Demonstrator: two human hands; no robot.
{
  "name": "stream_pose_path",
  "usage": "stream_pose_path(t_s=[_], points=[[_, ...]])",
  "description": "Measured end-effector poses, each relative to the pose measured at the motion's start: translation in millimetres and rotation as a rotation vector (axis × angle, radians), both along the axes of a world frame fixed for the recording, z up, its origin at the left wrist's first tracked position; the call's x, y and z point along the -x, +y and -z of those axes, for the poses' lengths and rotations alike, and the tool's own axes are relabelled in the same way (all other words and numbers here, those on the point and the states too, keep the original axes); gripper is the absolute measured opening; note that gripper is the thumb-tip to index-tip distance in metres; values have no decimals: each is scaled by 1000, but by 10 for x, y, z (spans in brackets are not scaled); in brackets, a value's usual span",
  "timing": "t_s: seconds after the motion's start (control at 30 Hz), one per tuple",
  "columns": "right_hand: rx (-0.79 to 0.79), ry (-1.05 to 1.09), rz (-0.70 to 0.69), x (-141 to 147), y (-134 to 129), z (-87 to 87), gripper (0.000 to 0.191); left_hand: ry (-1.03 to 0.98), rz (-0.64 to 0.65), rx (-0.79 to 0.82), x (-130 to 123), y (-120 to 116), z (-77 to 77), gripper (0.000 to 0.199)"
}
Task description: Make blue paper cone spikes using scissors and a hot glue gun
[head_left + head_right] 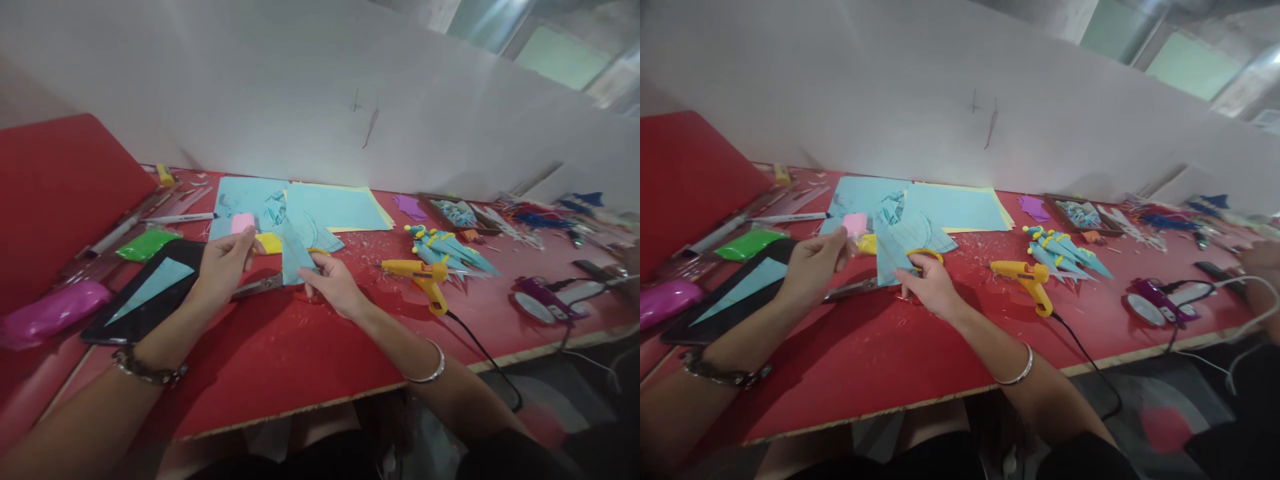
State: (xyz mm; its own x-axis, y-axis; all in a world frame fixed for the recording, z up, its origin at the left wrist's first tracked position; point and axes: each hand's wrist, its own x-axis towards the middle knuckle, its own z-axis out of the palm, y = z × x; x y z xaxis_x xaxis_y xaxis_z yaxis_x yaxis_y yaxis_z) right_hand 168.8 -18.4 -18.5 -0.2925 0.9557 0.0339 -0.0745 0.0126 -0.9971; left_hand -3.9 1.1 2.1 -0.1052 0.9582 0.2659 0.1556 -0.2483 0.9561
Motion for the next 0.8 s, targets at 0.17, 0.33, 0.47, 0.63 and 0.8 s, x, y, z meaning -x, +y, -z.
stream_pose_path(t_s=[0.17, 0.33, 0.47, 0.63, 0.8], points=[[-18, 27, 194, -23, 9, -12, 43, 172, 121, -16, -76, -99, 8, 55], [-148, -56, 167, -45, 3, -23, 45, 324, 332, -41, -130, -116, 19, 38], [-180, -114, -36, -22, -1, -13, 40, 297, 352, -56, -160, -143, 18, 30], [-391, -271, 6, -78, 89, 39, 23, 99, 13, -2, -106, -158, -16, 47], [-580, -824, -69, -166, 157, 66, 26, -103, -121, 2, -23, -62, -47, 50]])
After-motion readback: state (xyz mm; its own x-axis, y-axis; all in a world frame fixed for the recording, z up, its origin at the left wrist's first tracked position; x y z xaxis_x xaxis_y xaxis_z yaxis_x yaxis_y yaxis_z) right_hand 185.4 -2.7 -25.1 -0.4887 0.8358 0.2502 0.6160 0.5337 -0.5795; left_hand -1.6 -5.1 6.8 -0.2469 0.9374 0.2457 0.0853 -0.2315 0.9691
